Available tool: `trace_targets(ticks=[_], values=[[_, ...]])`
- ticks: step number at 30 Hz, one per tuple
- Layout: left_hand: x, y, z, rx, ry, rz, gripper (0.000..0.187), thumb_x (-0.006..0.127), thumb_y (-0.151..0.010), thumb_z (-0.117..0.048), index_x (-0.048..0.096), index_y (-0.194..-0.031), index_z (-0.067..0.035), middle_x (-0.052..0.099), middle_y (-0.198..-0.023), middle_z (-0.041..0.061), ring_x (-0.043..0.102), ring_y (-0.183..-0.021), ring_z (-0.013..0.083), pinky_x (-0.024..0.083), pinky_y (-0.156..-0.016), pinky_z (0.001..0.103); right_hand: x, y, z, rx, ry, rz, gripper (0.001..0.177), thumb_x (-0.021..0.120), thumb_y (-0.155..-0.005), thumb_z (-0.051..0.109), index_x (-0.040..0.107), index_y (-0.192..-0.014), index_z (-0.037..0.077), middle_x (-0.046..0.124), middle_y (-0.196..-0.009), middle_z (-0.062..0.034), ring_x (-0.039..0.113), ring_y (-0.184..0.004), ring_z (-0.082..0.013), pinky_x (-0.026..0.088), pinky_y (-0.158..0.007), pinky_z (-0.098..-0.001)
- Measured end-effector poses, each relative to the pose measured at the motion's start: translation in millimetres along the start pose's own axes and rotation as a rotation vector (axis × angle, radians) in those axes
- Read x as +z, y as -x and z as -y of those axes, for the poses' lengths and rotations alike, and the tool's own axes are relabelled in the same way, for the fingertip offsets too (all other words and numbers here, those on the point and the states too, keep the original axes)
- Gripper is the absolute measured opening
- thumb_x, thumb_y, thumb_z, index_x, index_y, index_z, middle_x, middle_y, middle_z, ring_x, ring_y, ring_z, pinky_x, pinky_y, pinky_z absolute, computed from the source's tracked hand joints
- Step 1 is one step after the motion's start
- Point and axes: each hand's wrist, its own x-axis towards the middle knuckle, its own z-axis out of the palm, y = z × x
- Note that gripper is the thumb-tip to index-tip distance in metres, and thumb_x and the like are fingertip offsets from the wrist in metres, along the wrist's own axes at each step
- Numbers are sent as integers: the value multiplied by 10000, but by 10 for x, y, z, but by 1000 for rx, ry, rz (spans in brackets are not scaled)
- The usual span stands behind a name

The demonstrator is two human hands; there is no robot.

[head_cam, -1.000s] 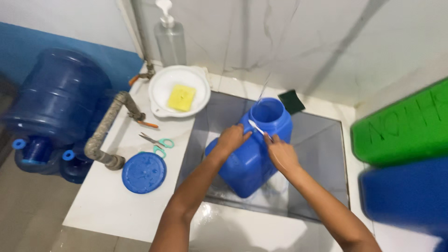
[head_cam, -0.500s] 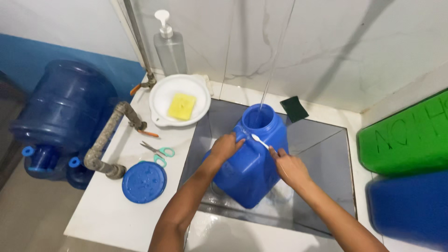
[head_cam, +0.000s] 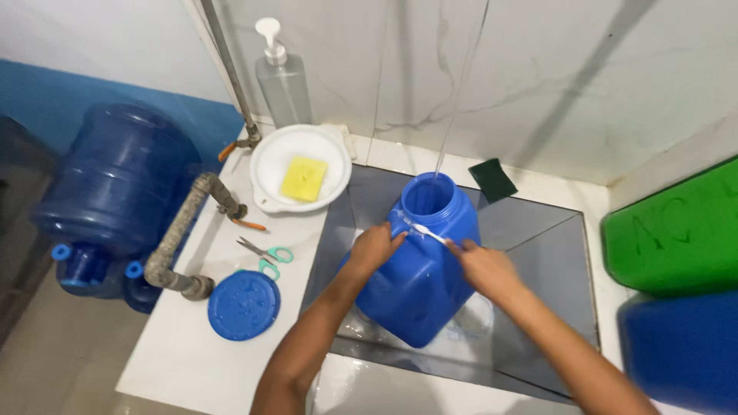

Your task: The person cleans a large blue plastic container in a sink. They use scissors to cut a small cap, then scrub the container's exterior with a sponge and a toothbrush. The person also uses a long metal rod to clean the interior, rinses the container with water, and finally secures the lid.

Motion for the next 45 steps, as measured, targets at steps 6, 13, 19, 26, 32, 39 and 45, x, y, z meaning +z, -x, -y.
trace_targets(ticks=[6,13,19,26,32,39,45], values=[[-21,52,89,-80,33,29,557,628,-936,-534,664,-1005,18,722,-929,278,702,-902,456,557,-809,546,-403,-302,-979,282,-186,-296,358,603,-960,161,731,-1267,293,720,-935,-103,694,-865,-333,554,-745,-458],[58,26,11,-129,3,16,571,620,-936,-546,656,-1018,17,721,-913,280,711,-882,450,569,-798,537,468,-2031,-1296,-52,310,-618,409,644,-778,153,732,-1170,233,713,-1149,-144,665,-1043,-322,567,-832,-427],[240,-42,35,-179,45,-52,553,605,-948,-537,681,-952,10,719,-912,277,707,-877,458,562,-789,547,34,-1992,-858,126,-779,67,219,581,-890,42,746,-1031,8,770,-933,-188,762,-826,-291,618,-739,-358],[433,20,124,-233,122,-157,531,617,-948,-495,669,-938,33,711,-900,297,707,-871,467,569,-796,534,-348,-1790,-466,341,-1187,334,327,432,-980,73,706,-993,-104,744,-945,-239,757,-833,-310,648,-753,-387],[400,150,118,-80,41,-142,535,595,-978,-506,645,-943,25,709,-837,275,703,-812,464,561,-737,552,-571,-1830,-309,357,-1322,299,304,418,-955,8,683,-1017,-128,740,-987,-263,762,-896,-321,658,-807,-388],[147,282,78,109,-3,-50,552,602,-949,-542,630,-973,10,703,-798,265,697,-752,466,563,-692,553,-634,-1891,-361,321,-1219,241,257,477,-951,37,697,-948,-95,743,-937,-242,756,-826,-293,660,-740,-367],[-32,424,198,211,-109,-12,586,591,-939,-573,601,-1068,-1,700,-757,271,690,-706,475,557,-641,561,-591,-1948,-527,315,-946,182,215,536,-857,15,745,-869,-34,748,-795,-155,745,-686,-217,618,-640,-337]])
